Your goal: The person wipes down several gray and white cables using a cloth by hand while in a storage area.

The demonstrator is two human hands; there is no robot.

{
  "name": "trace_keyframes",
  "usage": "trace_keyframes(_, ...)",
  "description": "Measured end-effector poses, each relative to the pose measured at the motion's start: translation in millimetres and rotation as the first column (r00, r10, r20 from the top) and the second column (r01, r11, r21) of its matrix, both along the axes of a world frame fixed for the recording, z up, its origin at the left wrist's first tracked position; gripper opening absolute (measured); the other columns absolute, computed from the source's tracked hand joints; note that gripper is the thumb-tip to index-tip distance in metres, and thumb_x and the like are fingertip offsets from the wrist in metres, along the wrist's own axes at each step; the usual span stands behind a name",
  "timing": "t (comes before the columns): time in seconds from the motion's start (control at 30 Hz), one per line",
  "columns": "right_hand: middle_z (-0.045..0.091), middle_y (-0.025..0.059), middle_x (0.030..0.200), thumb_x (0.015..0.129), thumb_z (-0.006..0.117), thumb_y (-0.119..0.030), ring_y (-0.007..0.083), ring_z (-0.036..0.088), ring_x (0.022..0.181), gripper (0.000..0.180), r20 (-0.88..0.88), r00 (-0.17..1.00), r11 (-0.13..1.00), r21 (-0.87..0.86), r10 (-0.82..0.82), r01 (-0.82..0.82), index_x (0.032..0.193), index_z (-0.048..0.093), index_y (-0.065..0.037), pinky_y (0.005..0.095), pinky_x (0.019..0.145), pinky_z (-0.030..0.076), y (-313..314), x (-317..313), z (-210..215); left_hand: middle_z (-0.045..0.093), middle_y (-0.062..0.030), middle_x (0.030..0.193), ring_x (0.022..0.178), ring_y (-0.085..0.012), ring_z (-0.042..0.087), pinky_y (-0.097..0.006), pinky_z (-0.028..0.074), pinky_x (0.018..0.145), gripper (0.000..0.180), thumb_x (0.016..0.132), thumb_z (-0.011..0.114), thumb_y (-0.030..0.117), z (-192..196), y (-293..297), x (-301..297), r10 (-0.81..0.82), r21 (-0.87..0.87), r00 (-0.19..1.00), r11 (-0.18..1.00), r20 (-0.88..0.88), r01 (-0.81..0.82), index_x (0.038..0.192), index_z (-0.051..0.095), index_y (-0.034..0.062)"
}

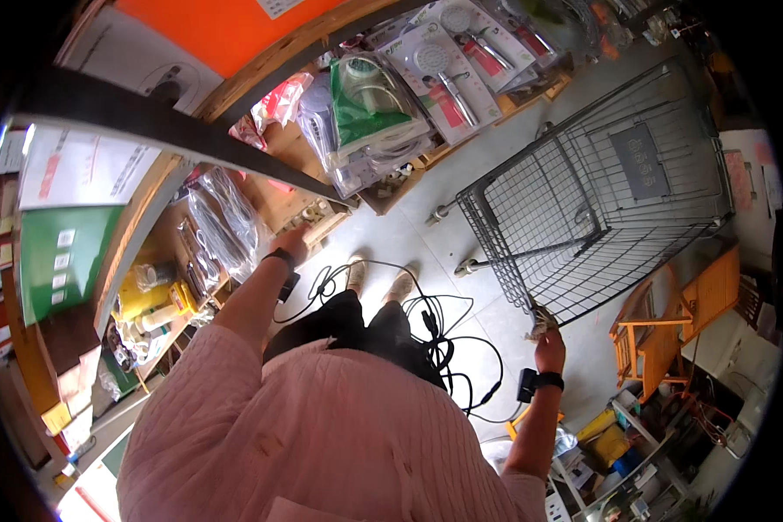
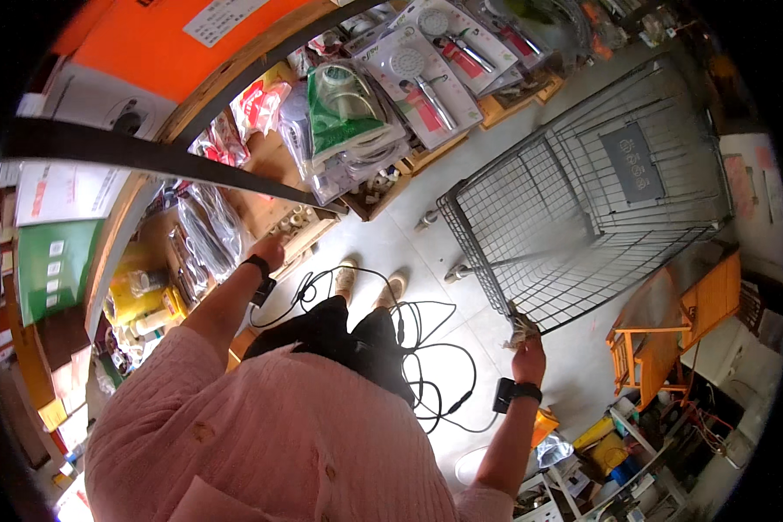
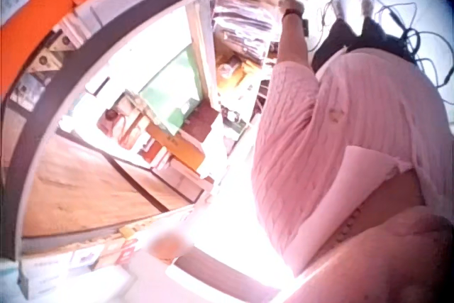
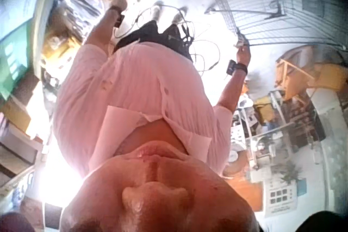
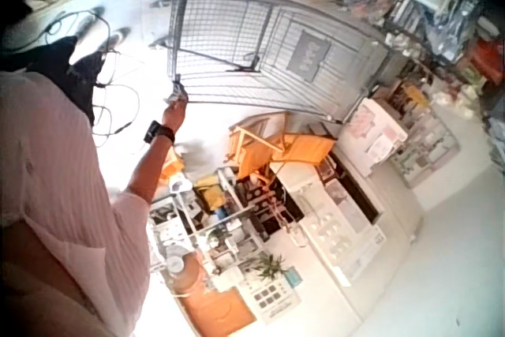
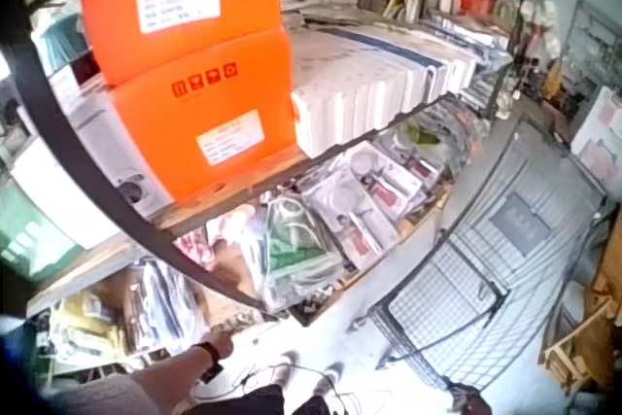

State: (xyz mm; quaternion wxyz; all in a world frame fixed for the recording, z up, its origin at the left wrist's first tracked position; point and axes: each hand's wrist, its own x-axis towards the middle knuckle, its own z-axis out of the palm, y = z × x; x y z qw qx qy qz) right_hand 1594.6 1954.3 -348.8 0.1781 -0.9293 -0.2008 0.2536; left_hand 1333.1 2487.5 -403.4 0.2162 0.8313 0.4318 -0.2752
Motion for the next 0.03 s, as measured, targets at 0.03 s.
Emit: trace_keyframes(0.03, 0.048, 0.0172, 0.124, 0.084, 0.045, -0.005, 0.0296, 0.047, 0.114, 0.035, -0.122, 0.989, 0.993, 0.070, -0.089, 0.098, 0.119, 0.050, -0.005, 0.0353, 0.094, 0.040, 4.4, 1.1, -1.3, 0.056, -0.0217, 0.111, 0.104, -0.0310, 0.056, -0.041, 0.043, 0.088, 0.043, 0.084, 0.044, 0.024, -6.3, 22.3, -4.2, 0.064, -0.025, 0.998, 0.998, 0.011, -0.064, 0.126, 0.042, 0.0187)
